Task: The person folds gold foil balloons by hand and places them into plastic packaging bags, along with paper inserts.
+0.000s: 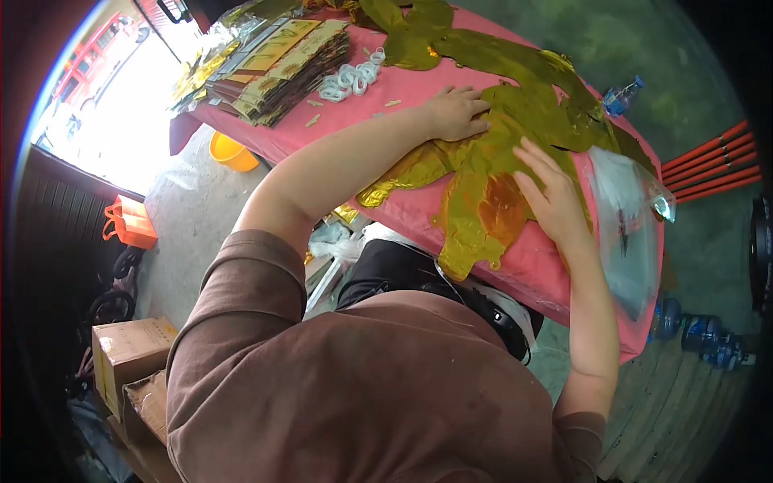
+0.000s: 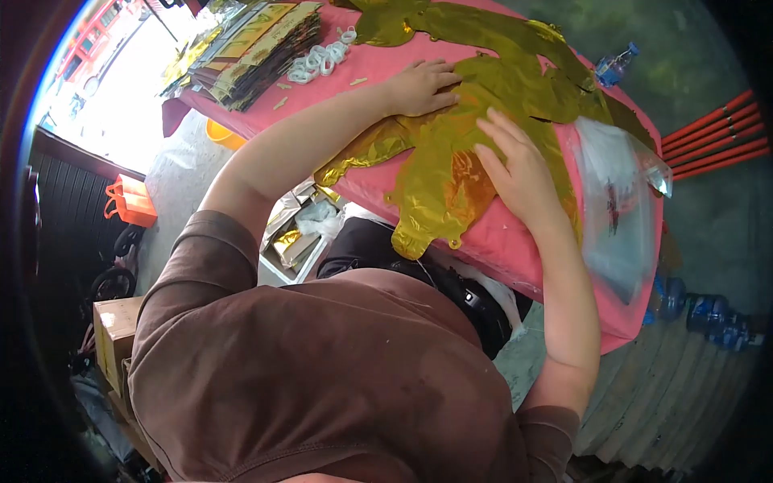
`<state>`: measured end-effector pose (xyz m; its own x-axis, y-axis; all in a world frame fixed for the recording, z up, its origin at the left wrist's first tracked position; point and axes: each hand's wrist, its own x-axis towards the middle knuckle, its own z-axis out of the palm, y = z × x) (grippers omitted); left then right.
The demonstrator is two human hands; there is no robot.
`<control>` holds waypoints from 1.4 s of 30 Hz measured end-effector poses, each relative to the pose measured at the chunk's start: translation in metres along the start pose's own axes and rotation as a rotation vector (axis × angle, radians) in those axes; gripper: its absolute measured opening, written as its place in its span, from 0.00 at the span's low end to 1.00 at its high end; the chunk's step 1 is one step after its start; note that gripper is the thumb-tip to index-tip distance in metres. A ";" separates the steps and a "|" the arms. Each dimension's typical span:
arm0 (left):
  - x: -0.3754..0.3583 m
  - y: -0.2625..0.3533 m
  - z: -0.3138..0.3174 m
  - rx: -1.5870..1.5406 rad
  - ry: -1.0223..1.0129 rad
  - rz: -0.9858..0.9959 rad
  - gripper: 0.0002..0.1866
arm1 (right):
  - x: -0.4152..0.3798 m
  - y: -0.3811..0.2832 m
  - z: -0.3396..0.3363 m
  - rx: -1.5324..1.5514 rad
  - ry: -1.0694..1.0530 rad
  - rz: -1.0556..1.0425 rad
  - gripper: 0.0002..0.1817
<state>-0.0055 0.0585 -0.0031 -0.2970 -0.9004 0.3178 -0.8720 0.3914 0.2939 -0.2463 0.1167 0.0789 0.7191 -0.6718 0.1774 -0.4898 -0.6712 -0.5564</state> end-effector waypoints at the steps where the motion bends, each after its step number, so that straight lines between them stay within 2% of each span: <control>1: 0.000 0.000 0.000 -0.017 -0.007 0.003 0.27 | 0.008 0.015 0.013 -0.092 0.039 -0.036 0.22; 3: 0.000 -0.001 0.001 -0.015 0.001 -0.001 0.26 | 0.014 0.032 0.034 -0.183 0.079 -0.069 0.26; 5: 0.001 -0.004 0.004 -0.010 0.015 -0.005 0.26 | 0.020 0.033 0.049 -0.428 -0.089 0.004 0.31; 8: -0.002 -0.008 0.003 -0.009 0.037 0.003 0.25 | 0.022 0.031 0.048 -0.412 -0.126 0.000 0.33; 11: -0.004 -0.007 -0.002 -0.001 -0.051 0.027 0.24 | 0.020 0.030 0.048 -0.415 -0.115 -0.009 0.32; 13: -0.006 -0.006 0.000 0.035 0.002 0.004 0.25 | 0.020 0.031 0.048 -0.414 -0.109 -0.025 0.32; 17: -0.005 -0.005 -0.004 0.047 -0.016 -0.013 0.25 | 0.020 0.030 0.047 -0.378 -0.106 -0.025 0.32; 22: -0.005 -0.008 0.002 -0.040 0.056 0.017 0.26 | 0.018 0.026 0.046 -0.351 -0.107 -0.032 0.31; 30: -0.008 -0.002 -0.009 -0.057 -0.001 0.023 0.24 | 0.019 0.024 0.044 -0.351 -0.122 -0.026 0.31; 37: -0.005 -0.010 -0.001 -0.078 0.086 0.053 0.26 | 0.018 0.023 0.043 -0.337 -0.141 -0.015 0.31; 42: -0.005 -0.010 -0.005 -0.067 0.054 0.068 0.25 | 0.019 0.022 0.042 -0.330 -0.148 -0.009 0.31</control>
<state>0.0070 0.0601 -0.0030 -0.3320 -0.8605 0.3865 -0.8222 0.4648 0.3286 -0.2230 0.1020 0.0357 0.7761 -0.6288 0.0479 -0.5982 -0.7582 -0.2594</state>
